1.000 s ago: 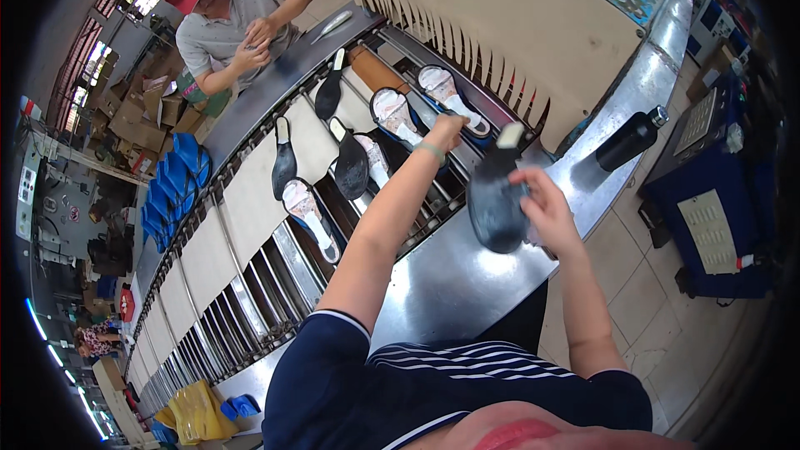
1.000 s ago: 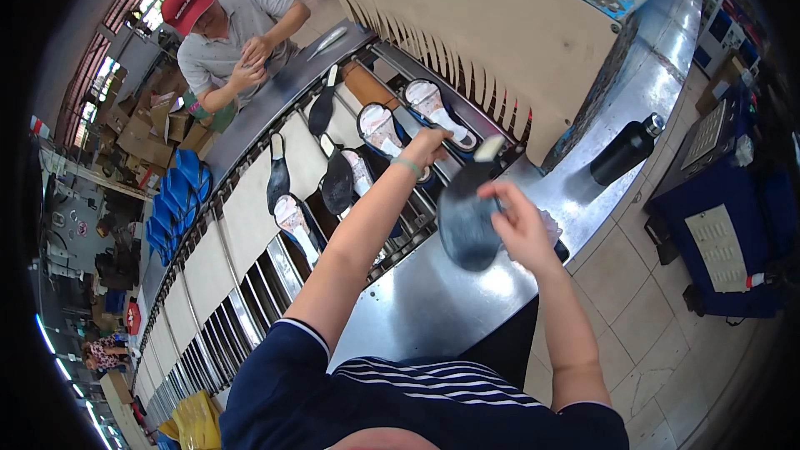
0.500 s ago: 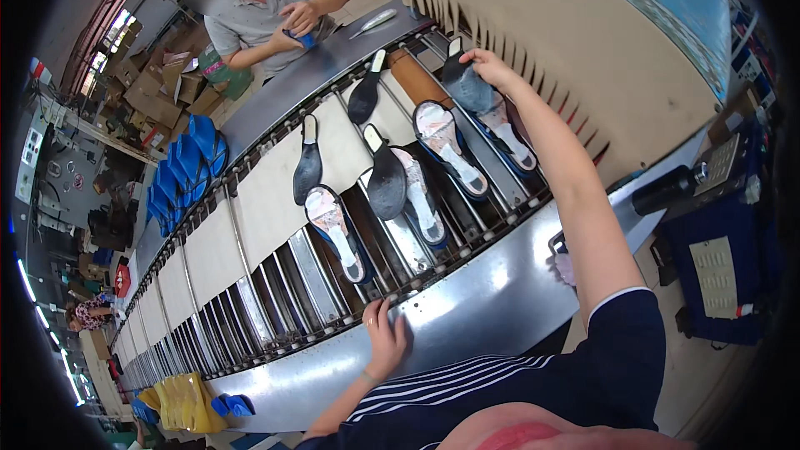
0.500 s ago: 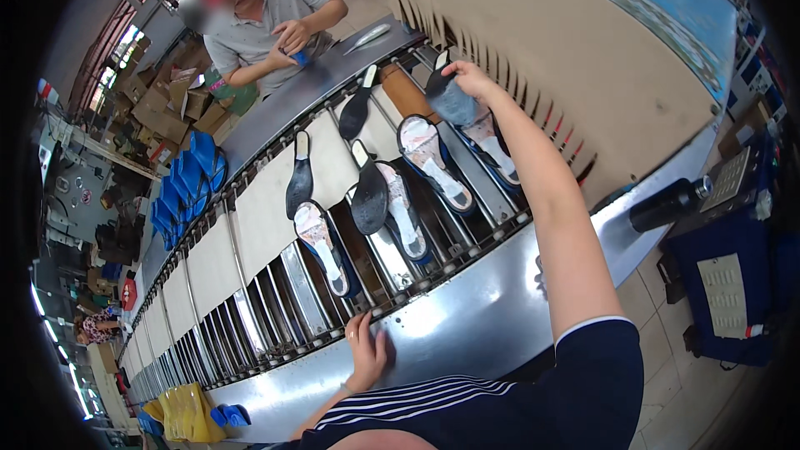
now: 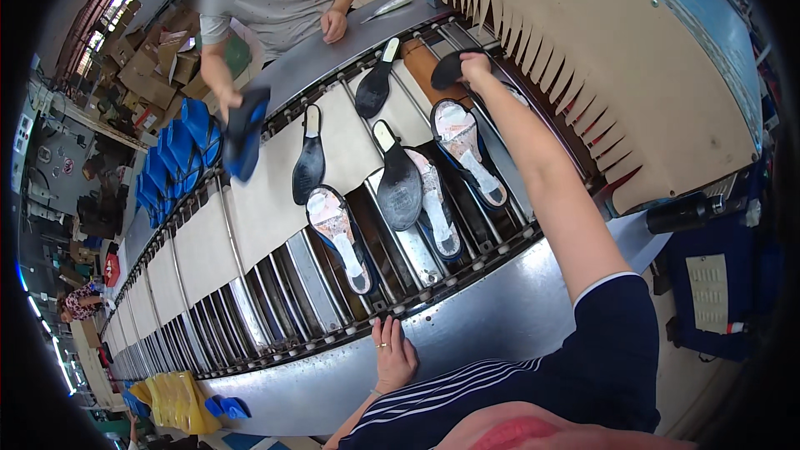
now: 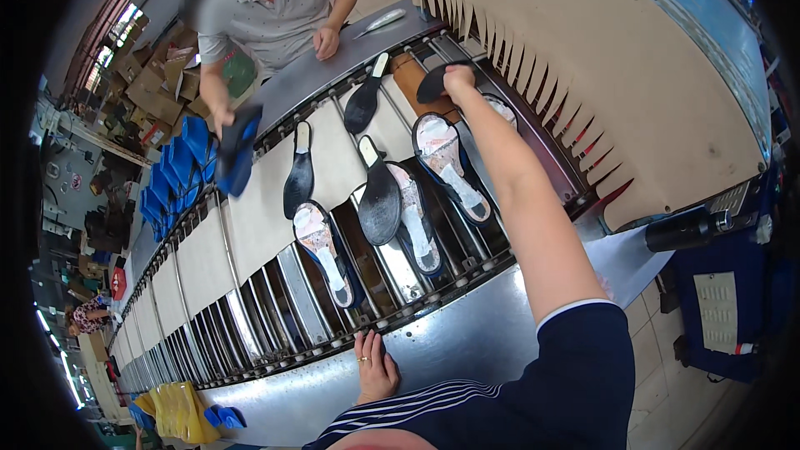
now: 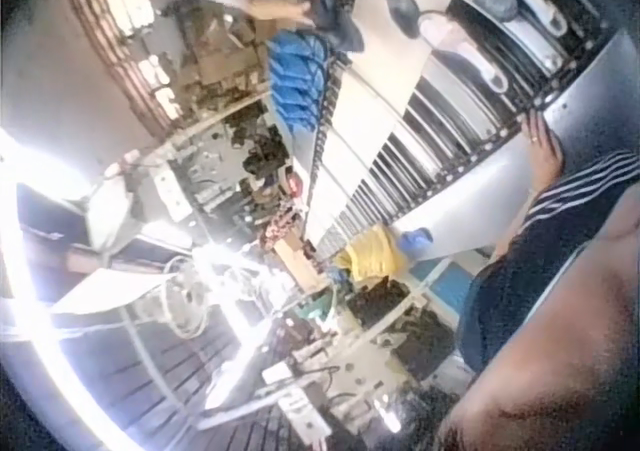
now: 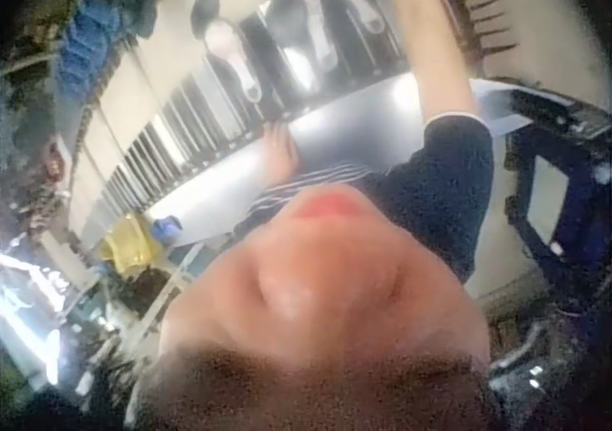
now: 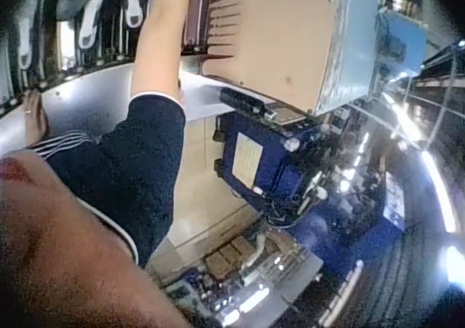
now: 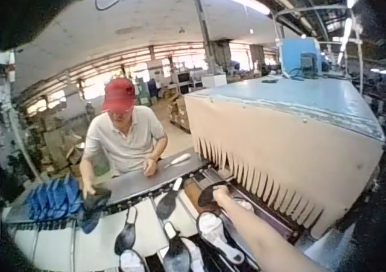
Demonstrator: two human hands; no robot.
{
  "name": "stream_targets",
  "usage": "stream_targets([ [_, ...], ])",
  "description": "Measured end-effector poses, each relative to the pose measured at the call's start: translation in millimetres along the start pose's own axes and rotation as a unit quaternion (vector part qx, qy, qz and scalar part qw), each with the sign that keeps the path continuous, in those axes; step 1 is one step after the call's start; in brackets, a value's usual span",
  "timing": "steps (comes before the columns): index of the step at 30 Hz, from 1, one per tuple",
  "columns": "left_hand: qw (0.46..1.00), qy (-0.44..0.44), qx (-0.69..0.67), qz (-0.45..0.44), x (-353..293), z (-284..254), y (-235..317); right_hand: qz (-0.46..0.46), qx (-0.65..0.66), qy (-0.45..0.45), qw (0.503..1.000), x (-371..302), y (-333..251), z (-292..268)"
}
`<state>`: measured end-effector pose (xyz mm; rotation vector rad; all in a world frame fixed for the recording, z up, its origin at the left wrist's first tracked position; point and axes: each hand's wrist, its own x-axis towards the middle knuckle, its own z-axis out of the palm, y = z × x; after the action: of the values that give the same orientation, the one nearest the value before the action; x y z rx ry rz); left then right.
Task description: Organizing and managing shoe soles and upper components on a manufacturing conveyor belt.
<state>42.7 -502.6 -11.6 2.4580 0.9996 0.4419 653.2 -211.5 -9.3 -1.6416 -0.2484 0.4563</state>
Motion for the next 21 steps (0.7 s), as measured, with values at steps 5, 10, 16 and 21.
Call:
stream_targets([
  [5,0.997,-0.024,-0.025,0.063,24,-4,-8,0.135,-0.139,0.066,0.979,78,55,-57],
  [10,1.0,0.003,-0.01,0.017,4,-2,1,0.096,-0.14,-0.077,0.982,-26,-37,-22],
  [16,0.999,0.016,-0.027,0.038,6,-5,4,-0.139,-0.147,-0.241,0.949,-179,-142,-111],
  [21,0.997,0.042,-0.039,0.043,3,-2,6,-0.206,-0.104,-0.464,0.855,-353,-155,-182],
])
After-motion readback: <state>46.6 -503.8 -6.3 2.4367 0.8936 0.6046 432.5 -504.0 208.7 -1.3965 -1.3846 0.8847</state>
